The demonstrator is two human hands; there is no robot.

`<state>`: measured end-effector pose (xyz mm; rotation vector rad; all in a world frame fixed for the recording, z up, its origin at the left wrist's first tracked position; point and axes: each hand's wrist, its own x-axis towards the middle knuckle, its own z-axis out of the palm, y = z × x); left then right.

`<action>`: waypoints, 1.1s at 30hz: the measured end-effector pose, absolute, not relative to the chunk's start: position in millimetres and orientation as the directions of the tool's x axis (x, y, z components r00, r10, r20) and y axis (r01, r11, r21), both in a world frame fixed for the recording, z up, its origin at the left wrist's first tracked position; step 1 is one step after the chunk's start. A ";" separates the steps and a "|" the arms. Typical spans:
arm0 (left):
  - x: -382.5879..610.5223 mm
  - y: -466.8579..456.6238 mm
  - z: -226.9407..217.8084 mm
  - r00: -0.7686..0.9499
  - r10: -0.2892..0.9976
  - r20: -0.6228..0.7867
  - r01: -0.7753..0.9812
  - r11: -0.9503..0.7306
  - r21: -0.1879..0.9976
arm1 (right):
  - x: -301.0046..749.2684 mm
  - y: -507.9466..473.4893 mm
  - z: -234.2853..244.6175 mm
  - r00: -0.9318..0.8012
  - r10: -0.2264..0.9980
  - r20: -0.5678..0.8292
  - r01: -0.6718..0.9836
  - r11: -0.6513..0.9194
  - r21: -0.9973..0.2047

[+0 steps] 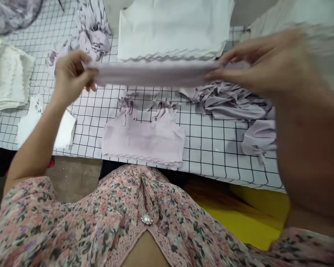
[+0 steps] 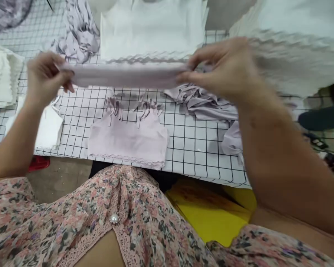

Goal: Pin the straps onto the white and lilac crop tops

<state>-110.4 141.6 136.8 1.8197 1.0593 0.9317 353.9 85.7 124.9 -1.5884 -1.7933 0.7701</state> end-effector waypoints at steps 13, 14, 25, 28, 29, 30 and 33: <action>-130.7 -29.2 31.2 0.401 0.863 0.308 0.462 -0.481 0.746 | 311.6 -80.3 10.9 -0.218 0.790 0.573 0.776 0.496 -0.390; -130.6 -33.5 27.8 0.402 0.864 0.304 0.459 -0.478 0.749 | 308.3 -86.2 7.1 -0.199 0.809 0.553 0.781 0.471 -0.409; -135.6 -61.7 28.8 0.515 0.814 0.271 0.599 -0.567 0.565 | 306.1 -140.1 4.1 -0.257 0.835 0.486 0.799 0.466 -0.379; -123.0 -61.7 29.1 0.518 0.806 0.285 0.698 -0.591 0.404 | 294.1 -146.3 1.6 -0.332 0.846 0.416 0.814 0.480 -0.327; -115.0 -61.1 26.7 0.508 0.811 0.290 0.720 -0.584 0.374 | 287.5 -145.6 0.3 -0.342 0.858 0.383 0.827 0.468 -0.311; -106.0 -60.7 22.6 0.509 0.813 0.281 0.734 -0.581 0.352 | 280.1 -144.4 -1.6 -0.347 0.875 0.339 0.844 0.449 -0.295; -81.8 -63.4 2.8 0.546 0.818 0.180 0.760 -0.574 0.305 | 260.2 -142.3 -11.0 -0.362 0.906 0.220 0.884 0.408 -0.226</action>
